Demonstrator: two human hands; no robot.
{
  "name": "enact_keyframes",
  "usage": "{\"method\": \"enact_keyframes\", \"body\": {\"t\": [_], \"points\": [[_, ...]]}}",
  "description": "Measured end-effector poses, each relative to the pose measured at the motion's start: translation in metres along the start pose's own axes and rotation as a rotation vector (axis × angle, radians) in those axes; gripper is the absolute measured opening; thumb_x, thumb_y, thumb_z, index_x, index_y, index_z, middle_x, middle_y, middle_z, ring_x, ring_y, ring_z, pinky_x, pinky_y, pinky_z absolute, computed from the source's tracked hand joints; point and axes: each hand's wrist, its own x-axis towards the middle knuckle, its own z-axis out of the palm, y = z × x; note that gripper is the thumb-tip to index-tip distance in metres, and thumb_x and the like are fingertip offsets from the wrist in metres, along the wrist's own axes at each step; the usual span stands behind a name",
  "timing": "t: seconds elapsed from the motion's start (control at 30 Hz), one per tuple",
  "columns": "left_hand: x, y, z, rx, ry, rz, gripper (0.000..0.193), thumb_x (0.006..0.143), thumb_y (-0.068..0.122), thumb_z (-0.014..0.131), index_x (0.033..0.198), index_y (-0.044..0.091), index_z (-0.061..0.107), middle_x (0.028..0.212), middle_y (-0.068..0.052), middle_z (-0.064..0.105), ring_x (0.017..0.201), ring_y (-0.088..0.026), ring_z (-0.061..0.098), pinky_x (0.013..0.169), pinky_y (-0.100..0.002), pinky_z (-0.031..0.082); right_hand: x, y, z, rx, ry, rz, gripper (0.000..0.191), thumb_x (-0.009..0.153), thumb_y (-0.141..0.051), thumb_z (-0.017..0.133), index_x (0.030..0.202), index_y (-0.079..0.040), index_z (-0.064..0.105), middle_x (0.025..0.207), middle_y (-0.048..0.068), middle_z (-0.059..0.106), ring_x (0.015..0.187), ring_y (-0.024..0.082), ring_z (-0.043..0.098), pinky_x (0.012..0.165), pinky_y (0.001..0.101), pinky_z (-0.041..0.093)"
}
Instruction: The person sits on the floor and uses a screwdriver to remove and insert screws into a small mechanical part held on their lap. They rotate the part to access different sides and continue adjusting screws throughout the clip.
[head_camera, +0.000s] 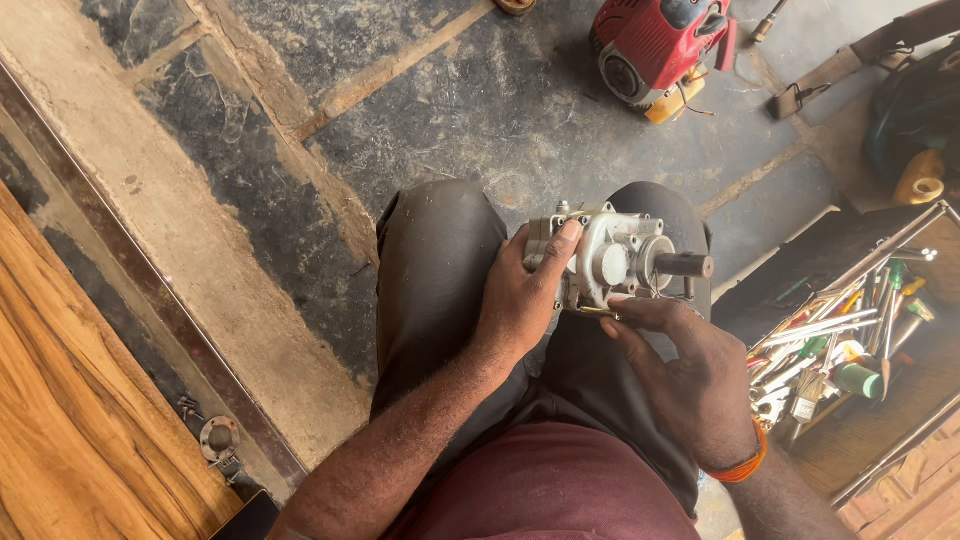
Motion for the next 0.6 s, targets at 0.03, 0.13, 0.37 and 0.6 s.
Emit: {"method": "enact_keyframes", "body": {"t": [0.03, 0.13, 0.37, 0.6], "points": [[0.0, 0.0, -0.001, -0.008, -0.007, 0.003, 0.065, 0.093, 0.064, 0.053, 0.113, 0.004, 0.068, 0.093, -0.01, 0.07, 0.093, -0.017, 0.072, 0.084, -0.035, 0.06, 0.0, 0.0, 0.002, 0.001, -0.006, 0.004, 0.024, 0.087, -0.016, 0.081, 0.103, -0.005, 0.068, 0.104, 0.007, 0.08, 0.095, 0.019, 0.079, 0.079, 0.0322, 0.063], [0.001, 0.0, -0.004, -0.029, -0.026, 0.031, 0.066, 0.094, 0.064, 0.052, 0.111, 0.003, 0.068, 0.091, -0.013, 0.071, 0.091, -0.019, 0.073, 0.084, -0.037, 0.062, 0.001, -0.002, 0.008, -0.014, 0.009, 0.012, 0.024, 0.088, -0.016, 0.08, 0.105, -0.004, 0.067, 0.104, 0.008, 0.079, 0.096, 0.019, 0.079, 0.078, 0.0321, 0.063], [0.0, -0.004, -0.006, -0.004, 0.017, 0.076, 0.067, 0.094, 0.064, 0.054, 0.118, 0.003, 0.069, 0.101, -0.012, 0.067, 0.098, -0.02, 0.071, 0.086, -0.038, 0.059, 0.005, -0.007, 0.009, -0.124, 0.029, -0.104, 0.023, 0.087, -0.017, 0.082, 0.103, -0.007, 0.069, 0.097, 0.008, 0.078, 0.087, 0.021, 0.078, 0.072, 0.0332, 0.06], [-0.004, -0.005, -0.008, -0.025, -0.005, 0.08, 0.069, 0.092, 0.066, 0.053, 0.119, 0.004, 0.068, 0.105, -0.017, 0.067, 0.101, -0.023, 0.072, 0.088, -0.039, 0.061, 0.012, -0.012, -0.003, -0.31, -0.069, -0.303, 0.021, 0.085, -0.018, 0.083, 0.098, -0.007, 0.07, 0.087, 0.005, 0.077, 0.065, 0.021, 0.071, 0.056, 0.0344, 0.054]]}}
